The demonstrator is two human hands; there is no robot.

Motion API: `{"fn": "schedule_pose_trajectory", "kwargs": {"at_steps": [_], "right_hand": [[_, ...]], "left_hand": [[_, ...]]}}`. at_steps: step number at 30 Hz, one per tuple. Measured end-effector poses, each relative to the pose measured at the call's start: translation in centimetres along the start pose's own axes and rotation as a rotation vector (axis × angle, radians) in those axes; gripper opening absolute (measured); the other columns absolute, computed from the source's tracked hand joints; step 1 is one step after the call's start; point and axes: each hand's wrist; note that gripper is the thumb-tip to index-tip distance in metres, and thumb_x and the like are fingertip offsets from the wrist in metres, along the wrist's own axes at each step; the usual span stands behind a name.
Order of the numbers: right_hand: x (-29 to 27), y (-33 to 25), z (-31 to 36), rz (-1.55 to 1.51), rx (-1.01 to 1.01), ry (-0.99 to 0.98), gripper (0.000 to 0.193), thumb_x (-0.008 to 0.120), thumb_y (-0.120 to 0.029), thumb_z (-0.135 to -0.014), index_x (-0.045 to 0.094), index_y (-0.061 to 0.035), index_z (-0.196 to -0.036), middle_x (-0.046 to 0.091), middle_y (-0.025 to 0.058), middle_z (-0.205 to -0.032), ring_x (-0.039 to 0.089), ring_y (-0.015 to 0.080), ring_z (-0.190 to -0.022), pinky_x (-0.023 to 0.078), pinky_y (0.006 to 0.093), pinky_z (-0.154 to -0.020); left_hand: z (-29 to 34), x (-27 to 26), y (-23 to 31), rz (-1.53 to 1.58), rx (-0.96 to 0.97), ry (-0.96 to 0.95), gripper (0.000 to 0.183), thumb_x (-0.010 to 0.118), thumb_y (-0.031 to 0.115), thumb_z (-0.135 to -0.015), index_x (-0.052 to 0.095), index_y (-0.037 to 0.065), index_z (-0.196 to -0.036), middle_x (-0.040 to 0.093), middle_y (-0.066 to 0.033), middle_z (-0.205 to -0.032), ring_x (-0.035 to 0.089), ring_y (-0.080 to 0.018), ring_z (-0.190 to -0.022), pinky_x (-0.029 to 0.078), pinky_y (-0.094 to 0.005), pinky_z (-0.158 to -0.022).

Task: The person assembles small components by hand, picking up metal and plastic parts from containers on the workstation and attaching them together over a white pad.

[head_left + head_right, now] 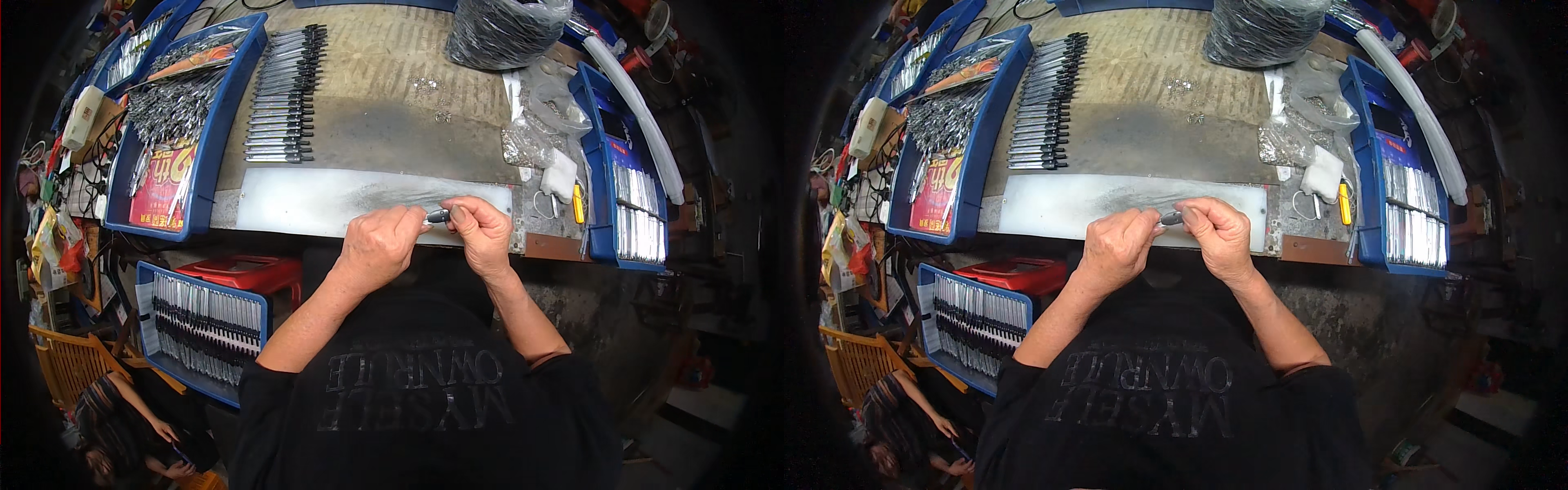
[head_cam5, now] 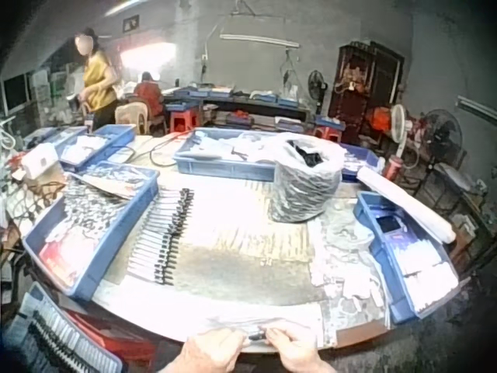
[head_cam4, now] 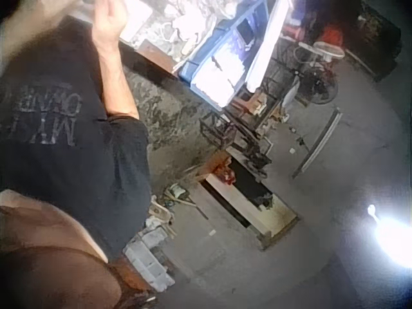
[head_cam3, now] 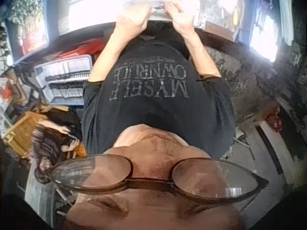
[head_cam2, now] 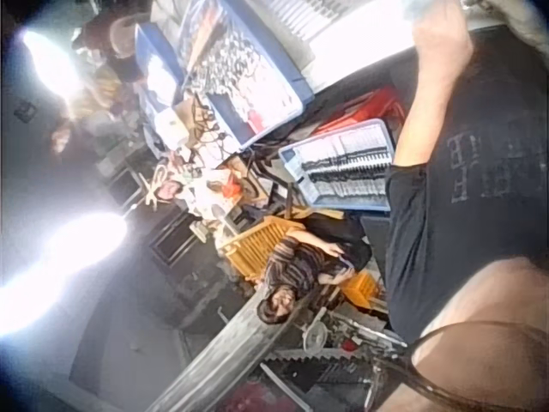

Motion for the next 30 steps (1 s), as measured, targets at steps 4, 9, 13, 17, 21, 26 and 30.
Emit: {"fn": "schedule_pose_trajectory", "kwargs": {"at_steps": [4, 9, 13, 17, 21, 26, 30], "right_hand": [[-0.4, -0.8, -0.2, 0.104, -0.016, -0.084, 0.012, 0.058, -0.008, -0.083, 0.063, 0.0004, -0.09, 0.059, 0.0037, -0.075, 0.051, 0.0068, -0.062, 0.042, 0.0199, -0.056], [-1.3, -1.5, -1.2, 0.269, -0.155, -0.244, 0.013, 0.06, -0.007, -0.08, 0.063, 0.0007, -0.09, 0.061, 0.0066, -0.076, 0.055, 0.0131, -0.065, 0.044, 0.0245, -0.057], [-1.9, -2.8, -2.1, 0.503, -0.334, -0.385, 0.019, 0.065, -0.006, -0.072, 0.061, 0.0007, -0.089, 0.06, 0.0108, -0.075, 0.057, 0.0229, -0.065, 0.046, 0.0315, -0.059], [-2.0, -2.3, -2.4, 0.588, -0.439, -0.41, 0.023, 0.068, -0.006, -0.067, 0.061, 0.0005, -0.088, 0.059, 0.0109, -0.072, 0.057, 0.0255, -0.065, 0.045, 0.0332, -0.058], [-2.0, -2.0, -2.3, 0.572, -0.504, -0.428, 0.025, 0.069, -0.006, -0.065, 0.06, 0.0006, -0.087, 0.058, 0.0104, -0.069, 0.056, 0.0253, -0.063, 0.045, 0.0333, -0.057], [-2.0, -2.4, -2.4, 0.569, -0.538, -0.461, 0.024, 0.069, -0.006, -0.064, 0.059, 0.0014, -0.085, 0.056, 0.01, -0.067, 0.054, 0.0246, -0.059, 0.044, 0.0338, -0.055], [-1.8, -2.5, -2.0, 0.581, -0.565, -0.511, 0.024, 0.07, -0.006, -0.063, 0.059, 0.0014, -0.083, 0.055, 0.0096, -0.066, 0.053, 0.024, -0.058, 0.043, 0.034, -0.055]], "left_hand": [[0.1, -0.3, -0.1, -0.027, 0.057, 0.029, 0.014, 0.062, 0.006, -0.071, 0.053, 0.002, -0.08, 0.048, -0.0076, -0.058, 0.053, -0.0228, -0.049, 0.041, -0.0327, -0.044], [0.3, -0.8, -0.2, -0.04, 0.075, 0.013, 0.014, 0.062, 0.007, -0.071, 0.053, 0.001, -0.08, 0.049, -0.0073, -0.058, 0.053, -0.0221, -0.049, 0.042, -0.0318, -0.044], [0.2, -0.9, -0.2, -0.047, 0.074, -0.004, 0.013, 0.062, 0.008, -0.071, 0.054, 0.002, -0.08, 0.049, -0.0064, -0.058, 0.053, -0.0213, -0.049, 0.042, -0.0314, -0.044], [0.1, -1.1, -0.1, -0.082, 0.101, -0.019, 0.013, 0.061, 0.008, -0.071, 0.054, 0.002, -0.08, 0.047, -0.0056, -0.057, 0.053, -0.0205, -0.048, 0.042, -0.031, -0.043], [0.2, -1.0, 0.0, -0.122, 0.124, -0.023, 0.014, 0.061, 0.009, -0.07, 0.054, 0.003, -0.08, 0.046, -0.0053, -0.056, 0.052, -0.0199, -0.047, 0.041, -0.0307, -0.043], [0.5, -0.9, 0.2, -0.123, 0.14, -0.007, 0.016, 0.061, 0.008, -0.067, 0.054, 0.002, -0.08, 0.044, -0.0049, -0.055, 0.05, -0.0192, -0.046, 0.04, -0.031, -0.042], [0.7, -0.9, 0.4, -0.129, 0.141, -0.046, 0.015, 0.061, 0.008, -0.067, 0.054, 0.002, -0.079, 0.043, -0.0048, -0.054, 0.05, -0.0193, -0.046, 0.04, -0.0311, -0.042]]}}
Point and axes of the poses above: each hand's wrist, its own z-axis away from the middle knuckle, its own x-axis out of the palm, y = z × x
